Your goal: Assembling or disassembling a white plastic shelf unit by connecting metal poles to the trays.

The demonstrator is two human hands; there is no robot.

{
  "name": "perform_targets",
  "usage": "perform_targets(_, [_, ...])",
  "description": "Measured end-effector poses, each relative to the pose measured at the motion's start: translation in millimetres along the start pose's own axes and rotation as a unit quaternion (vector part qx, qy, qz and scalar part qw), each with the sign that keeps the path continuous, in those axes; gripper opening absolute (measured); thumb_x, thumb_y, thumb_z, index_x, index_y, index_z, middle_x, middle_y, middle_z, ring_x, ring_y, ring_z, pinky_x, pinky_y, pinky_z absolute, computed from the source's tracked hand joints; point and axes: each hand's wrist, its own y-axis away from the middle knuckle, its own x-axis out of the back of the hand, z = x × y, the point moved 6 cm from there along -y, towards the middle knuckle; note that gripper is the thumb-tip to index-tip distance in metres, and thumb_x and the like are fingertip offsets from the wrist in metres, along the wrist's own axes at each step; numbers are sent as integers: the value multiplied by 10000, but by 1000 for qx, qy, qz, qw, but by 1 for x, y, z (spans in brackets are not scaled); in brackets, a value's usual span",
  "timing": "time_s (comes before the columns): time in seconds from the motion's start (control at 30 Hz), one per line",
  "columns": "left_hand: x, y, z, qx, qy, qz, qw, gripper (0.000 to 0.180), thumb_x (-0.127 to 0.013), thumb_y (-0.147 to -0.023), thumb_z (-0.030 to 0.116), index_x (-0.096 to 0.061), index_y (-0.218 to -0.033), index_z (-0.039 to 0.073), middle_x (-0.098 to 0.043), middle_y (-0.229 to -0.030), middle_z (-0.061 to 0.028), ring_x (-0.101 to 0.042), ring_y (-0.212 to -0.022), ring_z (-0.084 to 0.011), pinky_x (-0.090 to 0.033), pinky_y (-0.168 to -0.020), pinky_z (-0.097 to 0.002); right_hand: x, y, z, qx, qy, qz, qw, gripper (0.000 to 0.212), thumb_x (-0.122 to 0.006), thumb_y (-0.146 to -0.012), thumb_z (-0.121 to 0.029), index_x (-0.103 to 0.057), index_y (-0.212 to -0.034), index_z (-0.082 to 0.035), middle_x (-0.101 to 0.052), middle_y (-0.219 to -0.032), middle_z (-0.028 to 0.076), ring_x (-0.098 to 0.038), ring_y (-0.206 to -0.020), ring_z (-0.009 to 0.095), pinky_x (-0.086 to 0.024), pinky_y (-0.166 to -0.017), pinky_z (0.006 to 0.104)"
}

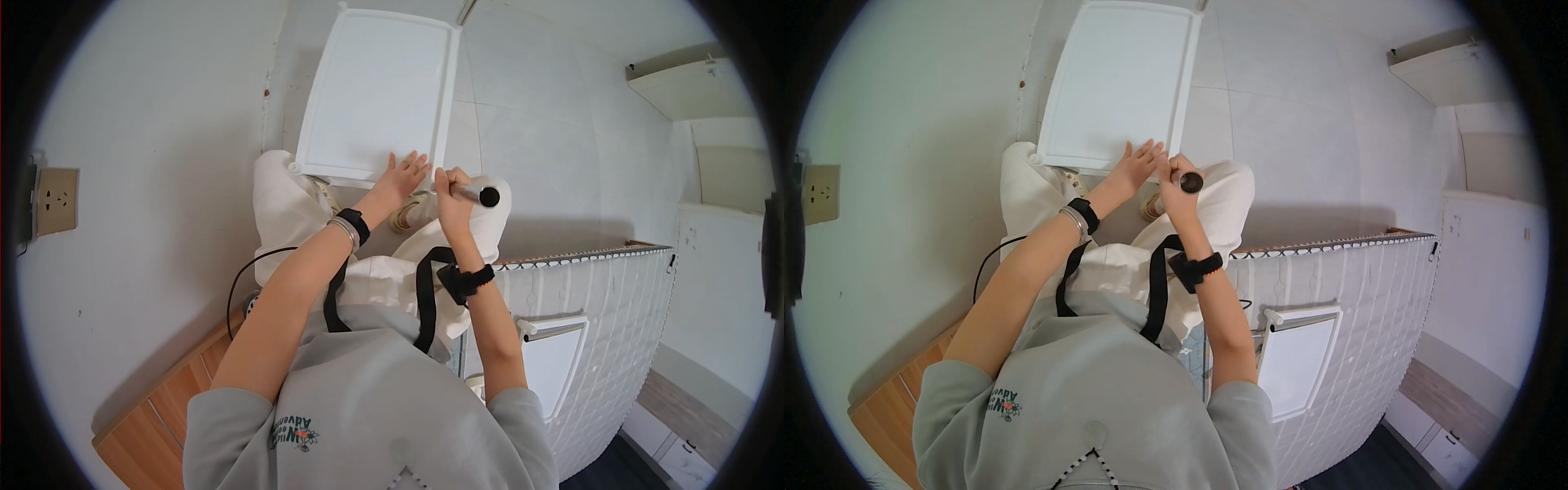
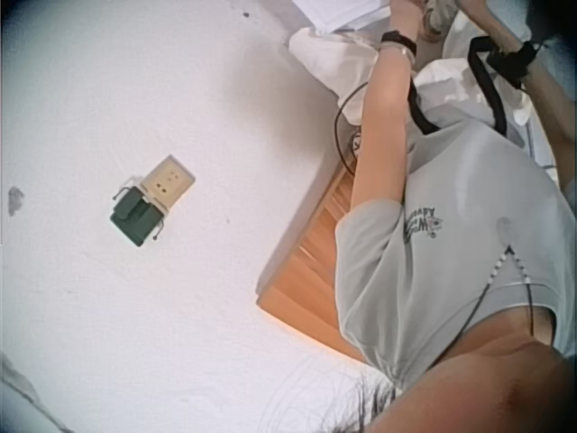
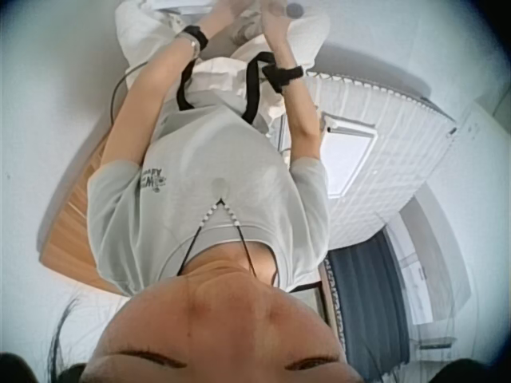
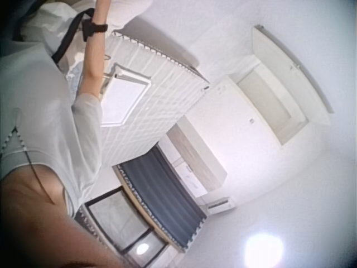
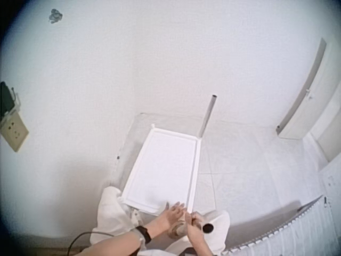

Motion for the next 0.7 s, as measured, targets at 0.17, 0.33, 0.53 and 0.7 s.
perform_targets(0.17, [0,4,0,-6,9,-1,1000,466,-432,-833,113,-340,-1289,91,-290,-1380,-84,-249,-1289,-244,-247,-986,-565,1,1,-3,-13,-1,9,1000,334,-563,-803,-31,-336,-559,-56,-365,-541,-21,-310,-534,60,-295,-489,223])
perform_targets(0.33, [1,7,5,-5,17,57,998,446,-437,-818,100,-377,-1259,88,-313,-1367,-85,-283,-1274,-247,-266,-970,-567,3,-14,6,-28,-38,-36,998,339,-561,-802,-44,-342,-544,-70,-385,-509,-14,-355,-473,58,-313,-440,218])
perform_targets(0.53, [2,6,3,-2,42,62,997,402,-427,-819,97,-412,-1220,74,-337,-1353,-94,-285,-1275,-247,-263,-972,-570,-7,-28,-10,-64,-32,-70,995,346,-581,-783,-73,-338,-537,-81,-385,-491,-26,-353,-452,46,-283,-418,215])
perform_targets(0.7, [-3,5,1,-2,41,40,998,430,-420,-826,107,-380,-1254,83,-323,-1362,-92,-275,-1280,-243,-258,-977,-571,-9,-25,-21,-92,23,-39,995,349,-582,-785,-74,-340,-533,-79,-364,-498,-35,-329,-464,45,-271,-426,225])
